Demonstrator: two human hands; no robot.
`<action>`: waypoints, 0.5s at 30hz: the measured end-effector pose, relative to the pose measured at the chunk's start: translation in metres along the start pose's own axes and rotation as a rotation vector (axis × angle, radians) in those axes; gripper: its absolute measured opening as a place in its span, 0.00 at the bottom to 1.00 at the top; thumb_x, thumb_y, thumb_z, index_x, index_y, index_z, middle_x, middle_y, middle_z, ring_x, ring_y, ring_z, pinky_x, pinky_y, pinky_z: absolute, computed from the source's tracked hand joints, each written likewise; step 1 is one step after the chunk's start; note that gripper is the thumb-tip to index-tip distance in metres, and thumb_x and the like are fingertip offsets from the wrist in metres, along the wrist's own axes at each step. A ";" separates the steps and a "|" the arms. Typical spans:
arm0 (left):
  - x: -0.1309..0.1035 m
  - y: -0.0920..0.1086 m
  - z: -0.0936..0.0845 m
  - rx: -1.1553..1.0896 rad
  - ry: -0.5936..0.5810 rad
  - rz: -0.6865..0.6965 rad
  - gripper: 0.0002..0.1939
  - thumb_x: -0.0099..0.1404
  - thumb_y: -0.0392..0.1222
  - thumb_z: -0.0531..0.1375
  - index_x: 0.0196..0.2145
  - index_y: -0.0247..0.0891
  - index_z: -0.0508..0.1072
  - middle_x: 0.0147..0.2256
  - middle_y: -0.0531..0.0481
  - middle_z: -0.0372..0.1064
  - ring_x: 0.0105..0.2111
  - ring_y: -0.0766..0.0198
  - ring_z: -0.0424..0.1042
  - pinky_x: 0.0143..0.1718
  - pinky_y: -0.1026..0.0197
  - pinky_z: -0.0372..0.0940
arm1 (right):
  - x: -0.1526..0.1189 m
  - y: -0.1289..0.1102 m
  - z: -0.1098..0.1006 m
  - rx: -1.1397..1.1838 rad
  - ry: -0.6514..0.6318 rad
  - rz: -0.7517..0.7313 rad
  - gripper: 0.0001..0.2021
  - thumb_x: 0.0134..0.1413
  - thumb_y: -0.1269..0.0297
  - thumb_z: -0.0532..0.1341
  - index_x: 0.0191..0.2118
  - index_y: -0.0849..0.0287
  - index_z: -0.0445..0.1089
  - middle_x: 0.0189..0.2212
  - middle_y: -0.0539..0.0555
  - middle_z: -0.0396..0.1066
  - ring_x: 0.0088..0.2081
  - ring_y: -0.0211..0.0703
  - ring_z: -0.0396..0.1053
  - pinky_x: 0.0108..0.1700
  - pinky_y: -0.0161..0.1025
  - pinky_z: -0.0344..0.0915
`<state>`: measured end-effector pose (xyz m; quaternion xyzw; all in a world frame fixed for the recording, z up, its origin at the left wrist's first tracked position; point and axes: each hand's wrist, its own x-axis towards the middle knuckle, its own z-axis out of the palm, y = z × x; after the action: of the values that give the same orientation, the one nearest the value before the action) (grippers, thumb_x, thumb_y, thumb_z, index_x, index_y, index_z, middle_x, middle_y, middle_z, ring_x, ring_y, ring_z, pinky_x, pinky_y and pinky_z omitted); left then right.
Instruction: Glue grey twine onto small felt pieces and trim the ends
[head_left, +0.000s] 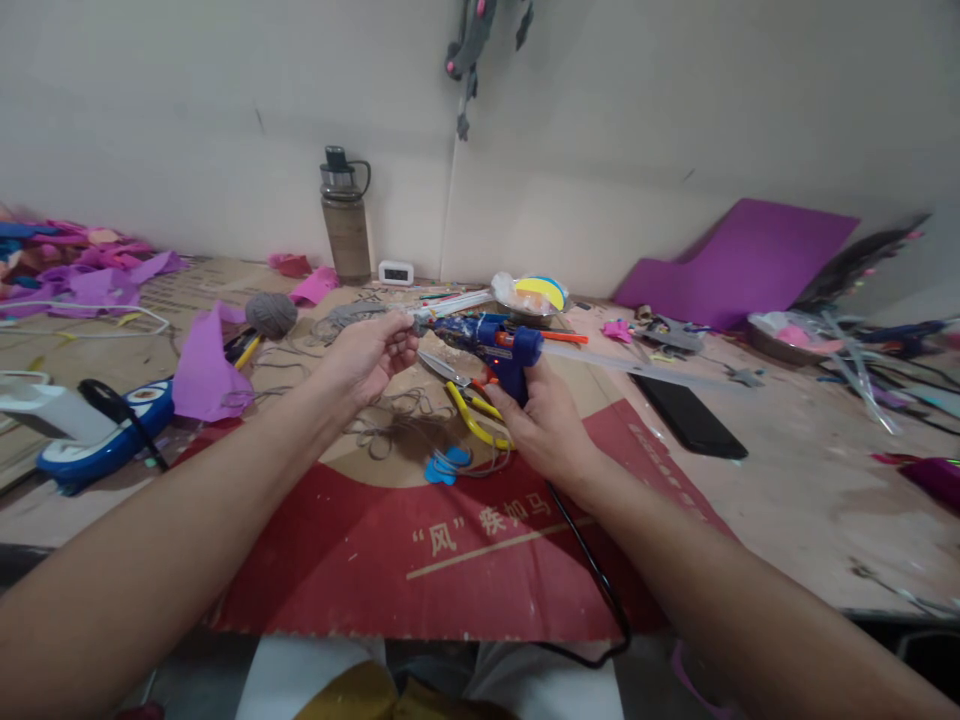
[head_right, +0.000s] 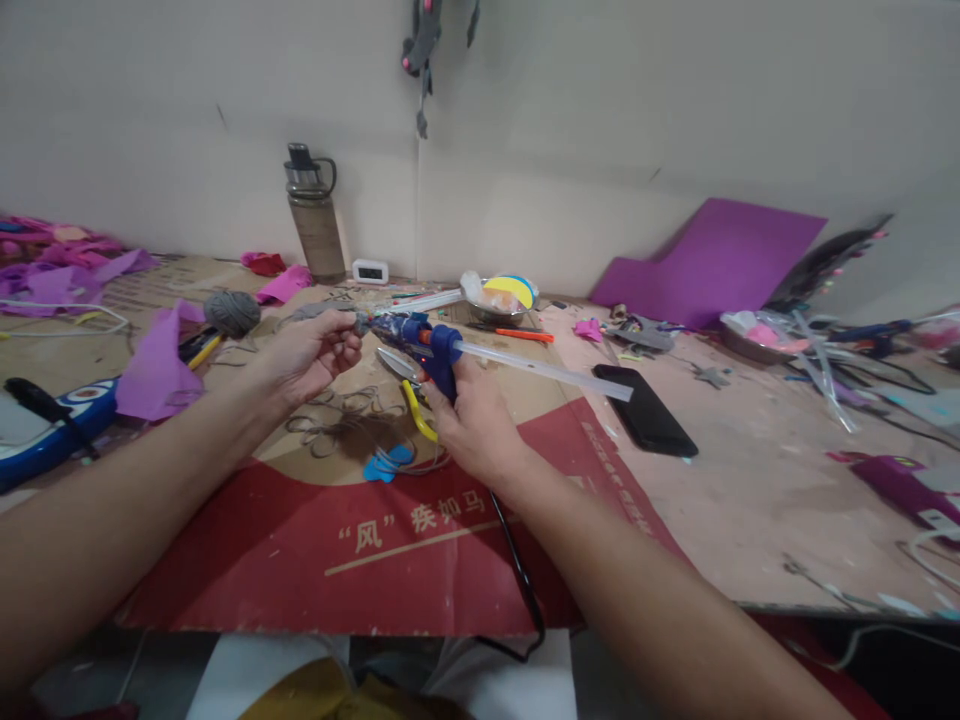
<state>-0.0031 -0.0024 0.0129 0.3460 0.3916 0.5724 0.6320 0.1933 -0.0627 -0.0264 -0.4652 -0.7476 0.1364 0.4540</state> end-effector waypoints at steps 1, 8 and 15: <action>0.000 0.000 0.000 -0.004 0.002 -0.002 0.09 0.58 0.28 0.56 0.21 0.32 0.67 0.17 0.53 0.63 0.16 0.75 0.63 0.20 0.74 0.62 | 0.000 0.000 0.000 0.009 0.005 0.007 0.13 0.57 0.62 0.56 0.47 0.58 0.64 0.40 0.59 0.72 0.42 0.51 0.70 0.45 0.50 0.67; 0.003 0.001 0.000 0.010 0.025 -0.021 0.09 0.59 0.28 0.56 0.22 0.31 0.67 0.17 0.51 0.63 0.16 0.74 0.63 0.19 0.73 0.62 | 0.003 0.001 0.001 0.142 0.014 0.096 0.09 0.55 0.64 0.57 0.42 0.57 0.65 0.33 0.53 0.71 0.32 0.43 0.69 0.37 0.44 0.67; 0.004 -0.002 -0.002 -0.003 0.009 -0.002 0.08 0.58 0.28 0.57 0.22 0.32 0.68 0.18 0.51 0.64 0.17 0.74 0.64 0.19 0.73 0.62 | 0.002 -0.001 0.001 0.150 0.033 0.085 0.08 0.55 0.65 0.57 0.42 0.57 0.65 0.34 0.53 0.71 0.33 0.43 0.69 0.38 0.44 0.67</action>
<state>-0.0042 0.0011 0.0096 0.3421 0.3939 0.5739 0.6312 0.1914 -0.0616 -0.0252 -0.4636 -0.7073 0.2036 0.4933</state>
